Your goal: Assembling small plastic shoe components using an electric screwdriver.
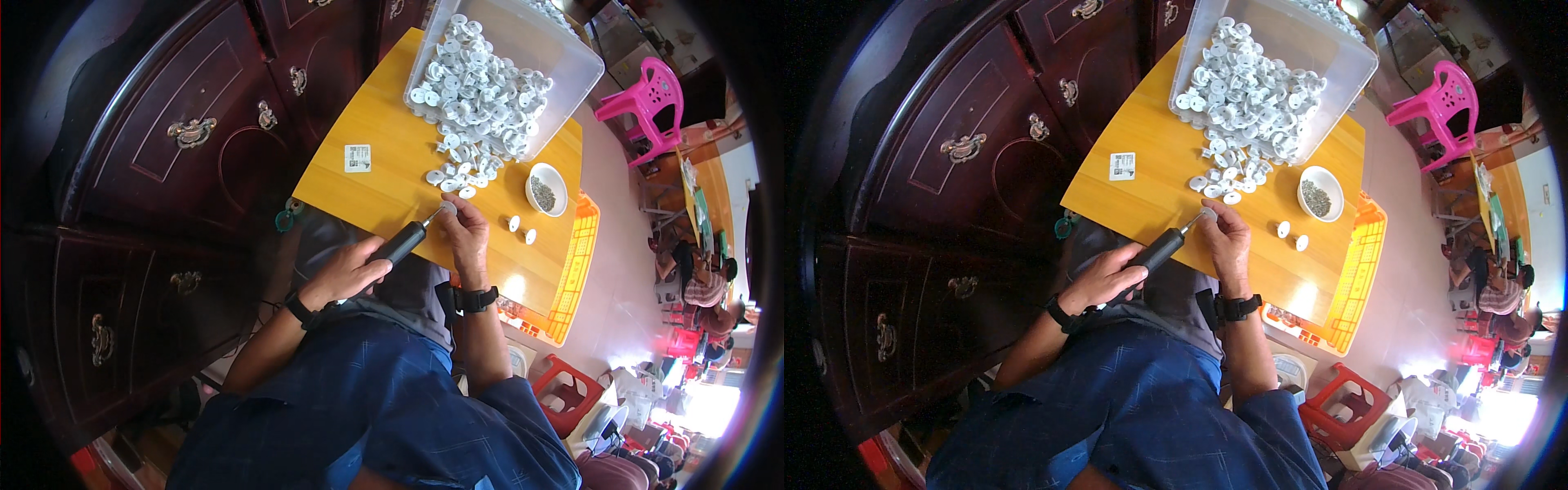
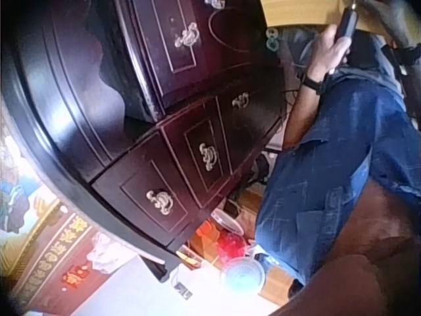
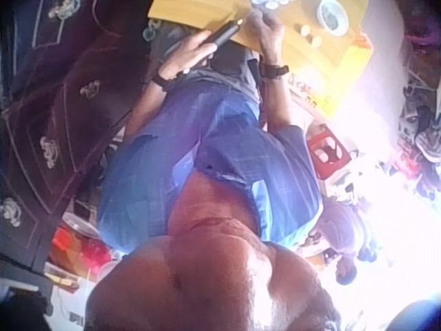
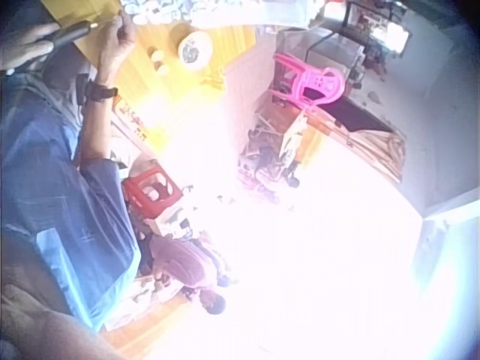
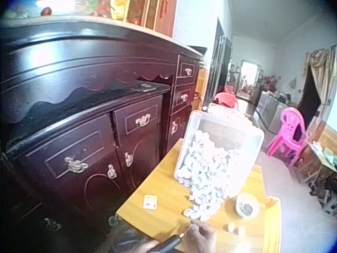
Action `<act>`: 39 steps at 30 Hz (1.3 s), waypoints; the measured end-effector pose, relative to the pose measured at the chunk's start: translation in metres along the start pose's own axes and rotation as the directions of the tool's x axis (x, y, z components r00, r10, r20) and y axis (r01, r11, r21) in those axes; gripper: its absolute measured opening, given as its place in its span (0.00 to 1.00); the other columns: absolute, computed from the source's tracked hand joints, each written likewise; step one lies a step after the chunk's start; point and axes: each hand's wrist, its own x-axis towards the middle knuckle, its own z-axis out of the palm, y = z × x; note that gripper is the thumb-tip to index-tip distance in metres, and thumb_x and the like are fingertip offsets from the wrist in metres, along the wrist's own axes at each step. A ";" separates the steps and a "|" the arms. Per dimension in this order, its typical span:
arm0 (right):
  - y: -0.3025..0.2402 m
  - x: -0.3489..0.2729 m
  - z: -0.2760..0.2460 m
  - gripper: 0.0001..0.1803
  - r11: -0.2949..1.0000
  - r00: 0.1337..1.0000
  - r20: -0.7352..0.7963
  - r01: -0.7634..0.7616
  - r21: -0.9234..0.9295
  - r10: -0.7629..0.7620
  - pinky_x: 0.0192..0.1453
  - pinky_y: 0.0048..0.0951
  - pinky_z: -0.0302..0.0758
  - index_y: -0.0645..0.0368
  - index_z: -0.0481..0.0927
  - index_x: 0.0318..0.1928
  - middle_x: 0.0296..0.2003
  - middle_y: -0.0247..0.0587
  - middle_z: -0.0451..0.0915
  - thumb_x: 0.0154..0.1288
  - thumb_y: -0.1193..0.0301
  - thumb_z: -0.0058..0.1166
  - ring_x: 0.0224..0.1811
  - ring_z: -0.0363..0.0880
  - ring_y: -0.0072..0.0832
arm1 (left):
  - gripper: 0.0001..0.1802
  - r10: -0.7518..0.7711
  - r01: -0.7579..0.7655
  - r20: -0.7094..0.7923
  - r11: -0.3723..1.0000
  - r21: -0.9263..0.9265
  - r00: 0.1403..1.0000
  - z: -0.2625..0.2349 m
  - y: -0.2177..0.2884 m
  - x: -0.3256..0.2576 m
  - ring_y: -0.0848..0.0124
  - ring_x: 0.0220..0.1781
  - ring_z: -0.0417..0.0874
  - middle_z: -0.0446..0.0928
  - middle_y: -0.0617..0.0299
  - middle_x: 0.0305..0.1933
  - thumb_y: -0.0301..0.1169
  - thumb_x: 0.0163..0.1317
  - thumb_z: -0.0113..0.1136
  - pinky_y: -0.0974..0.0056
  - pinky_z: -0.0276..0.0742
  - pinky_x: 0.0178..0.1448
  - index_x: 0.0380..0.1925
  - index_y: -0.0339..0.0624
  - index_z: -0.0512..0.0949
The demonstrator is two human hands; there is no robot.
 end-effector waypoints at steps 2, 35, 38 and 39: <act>0.001 0.001 0.000 0.14 1.000 1.000 0.000 0.008 0.001 -0.008 0.39 0.15 0.70 0.61 0.82 0.53 0.38 0.26 0.81 0.67 0.78 0.57 0.36 0.74 0.11 | 0.13 -0.001 0.001 0.004 1.000 0.002 1.000 0.000 -0.002 0.001 0.75 0.22 0.80 0.78 0.62 0.26 0.36 0.66 0.55 0.67 0.76 0.28 0.40 0.35 0.74; 0.018 0.007 -0.011 0.13 0.934 0.988 0.041 0.152 -0.325 -0.146 0.34 0.15 0.68 0.58 0.83 0.51 0.31 0.22 0.75 0.65 0.79 0.59 0.29 0.69 0.11 | 0.10 -0.068 0.070 0.060 0.997 -0.038 0.996 -0.003 0.003 0.001 0.78 0.23 0.75 0.74 0.66 0.27 0.30 0.67 0.50 0.70 0.73 0.29 0.42 0.36 0.73; 0.013 0.006 -0.008 0.14 0.931 0.985 0.049 0.174 -0.321 -0.167 0.38 0.16 0.68 0.59 0.83 0.49 0.34 0.23 0.74 0.64 0.81 0.59 0.33 0.70 0.12 | 0.09 -0.073 0.081 0.085 0.992 -0.099 0.994 -0.004 0.002 0.001 0.78 0.23 0.75 0.74 0.65 0.27 0.31 0.67 0.49 0.70 0.74 0.29 0.42 0.36 0.73; 0.013 0.006 -0.008 0.14 0.924 0.984 0.044 0.176 -0.339 -0.171 0.40 0.16 0.68 0.60 0.83 0.49 0.36 0.24 0.74 0.63 0.81 0.59 0.34 0.70 0.12 | 0.09 -0.072 0.081 0.087 0.992 -0.099 0.994 -0.004 0.002 0.001 0.78 0.23 0.75 0.74 0.65 0.27 0.31 0.67 0.49 0.70 0.74 0.29 0.42 0.36 0.73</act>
